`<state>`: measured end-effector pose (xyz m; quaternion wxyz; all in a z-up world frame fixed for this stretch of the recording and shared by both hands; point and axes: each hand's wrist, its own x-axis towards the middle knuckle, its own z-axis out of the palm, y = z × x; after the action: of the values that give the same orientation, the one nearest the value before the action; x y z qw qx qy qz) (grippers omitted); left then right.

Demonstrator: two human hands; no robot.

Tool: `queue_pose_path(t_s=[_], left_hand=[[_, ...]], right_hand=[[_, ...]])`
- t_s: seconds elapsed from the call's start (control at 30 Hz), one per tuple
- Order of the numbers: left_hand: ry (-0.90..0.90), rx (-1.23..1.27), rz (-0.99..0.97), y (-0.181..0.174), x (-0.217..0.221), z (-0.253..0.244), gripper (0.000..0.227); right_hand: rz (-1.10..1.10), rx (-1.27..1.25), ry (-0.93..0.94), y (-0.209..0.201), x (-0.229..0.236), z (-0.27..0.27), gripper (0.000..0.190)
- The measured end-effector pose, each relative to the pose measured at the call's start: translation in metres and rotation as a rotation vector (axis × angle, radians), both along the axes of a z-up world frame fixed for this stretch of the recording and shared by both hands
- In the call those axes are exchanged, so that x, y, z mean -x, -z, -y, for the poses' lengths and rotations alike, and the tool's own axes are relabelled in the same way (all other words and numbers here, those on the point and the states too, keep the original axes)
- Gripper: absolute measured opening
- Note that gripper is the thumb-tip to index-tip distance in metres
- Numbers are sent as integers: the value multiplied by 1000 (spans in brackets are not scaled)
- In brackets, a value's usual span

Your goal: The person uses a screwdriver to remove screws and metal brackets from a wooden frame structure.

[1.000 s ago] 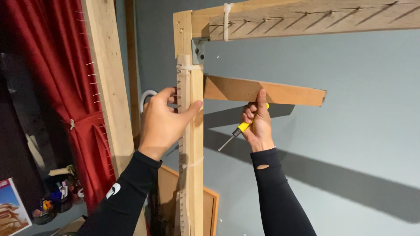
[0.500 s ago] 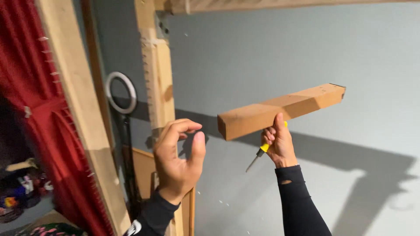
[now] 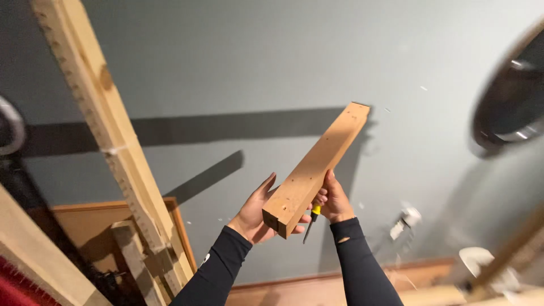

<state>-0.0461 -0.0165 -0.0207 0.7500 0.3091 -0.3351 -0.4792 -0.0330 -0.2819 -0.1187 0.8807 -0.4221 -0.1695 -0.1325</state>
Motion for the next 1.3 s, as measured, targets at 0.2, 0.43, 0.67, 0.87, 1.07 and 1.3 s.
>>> queue_pose_path(t_s=[0.2,0.43,0.67,0.87,1.07,1.3], left_hand=[[234,-147,-140,28,78,6,71],[265,-146,-153,67,161,37,51],[240,-187,-181,112,212,62,53],[235,-192,-155,137,259,68,57],[276,-272,-181,155,299,74,56],[357,-282,-126,173,330,59,57]], right_hand=[[-96,-21,119,54,107,8,50],[-303,100,303,31,256,-2,37],[-507,266,610,48,377,9,32],[-515,176,770,67,470,-19,29],[-663,174,1028,78,541,-40,28],[-654,84,1251,109,611,-84,21]])
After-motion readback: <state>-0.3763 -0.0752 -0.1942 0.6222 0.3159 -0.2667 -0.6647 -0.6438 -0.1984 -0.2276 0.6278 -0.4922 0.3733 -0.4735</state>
